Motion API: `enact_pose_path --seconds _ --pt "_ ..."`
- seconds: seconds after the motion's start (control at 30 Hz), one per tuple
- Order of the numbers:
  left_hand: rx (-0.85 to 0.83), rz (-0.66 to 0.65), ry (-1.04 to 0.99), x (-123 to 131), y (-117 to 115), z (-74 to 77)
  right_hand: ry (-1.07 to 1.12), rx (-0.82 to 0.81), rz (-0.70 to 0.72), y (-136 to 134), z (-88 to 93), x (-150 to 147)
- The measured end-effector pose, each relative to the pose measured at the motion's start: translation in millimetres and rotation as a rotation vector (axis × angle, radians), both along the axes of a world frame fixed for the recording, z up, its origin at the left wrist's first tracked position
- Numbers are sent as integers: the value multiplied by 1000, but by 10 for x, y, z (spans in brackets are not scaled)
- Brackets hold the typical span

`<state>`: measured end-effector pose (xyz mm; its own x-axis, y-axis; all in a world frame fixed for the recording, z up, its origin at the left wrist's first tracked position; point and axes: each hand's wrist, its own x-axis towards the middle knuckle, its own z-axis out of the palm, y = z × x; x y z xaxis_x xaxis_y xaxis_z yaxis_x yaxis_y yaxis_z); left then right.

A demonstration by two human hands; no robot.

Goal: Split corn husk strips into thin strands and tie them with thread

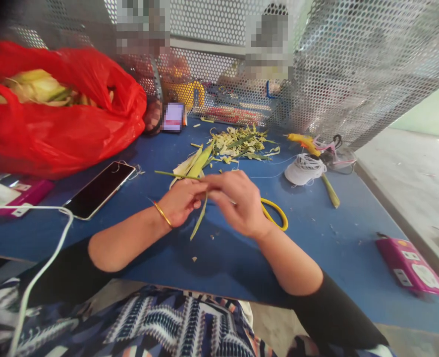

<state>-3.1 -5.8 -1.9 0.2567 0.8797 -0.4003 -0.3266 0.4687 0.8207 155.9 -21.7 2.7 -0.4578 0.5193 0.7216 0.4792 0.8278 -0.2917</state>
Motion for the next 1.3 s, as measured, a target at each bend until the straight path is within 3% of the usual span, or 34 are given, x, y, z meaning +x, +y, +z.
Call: enact_pose_path --seconds 0.03,0.1,0.17,0.27,0.4,0.53,0.77,1.07,1.2,1.3 --pt "-23 -11 2 29 -90 12 115 -109 -71 95 6 34" --pt "8 22 -27 71 -311 19 130 -213 -99 359 -13 56" --pt "96 -52 -107 78 -541 0 -73 -268 -54 646 -79 -43" --pt "264 -150 -177 29 -784 -49 -473 -265 41 929 -226 -456" --pt "430 -190 -136 -45 -824 -58 -823 -220 47 996 -362 -1157" --pt "319 -183 -152 -61 -743 1 -879 -197 -16 1038 -392 -1507" --pt "198 -231 -212 -54 -758 29 -925 -95 41 1096 -455 -1504" --pt "241 -226 -184 -56 -697 -11 -1051 2 169 1093 -353 -1634" --pt "246 -202 -236 -65 -634 -33 -949 -28 173 1097 -295 -1427" --pt "219 -190 -286 -47 -609 -34 -731 5 129 1095 -213 -1145"
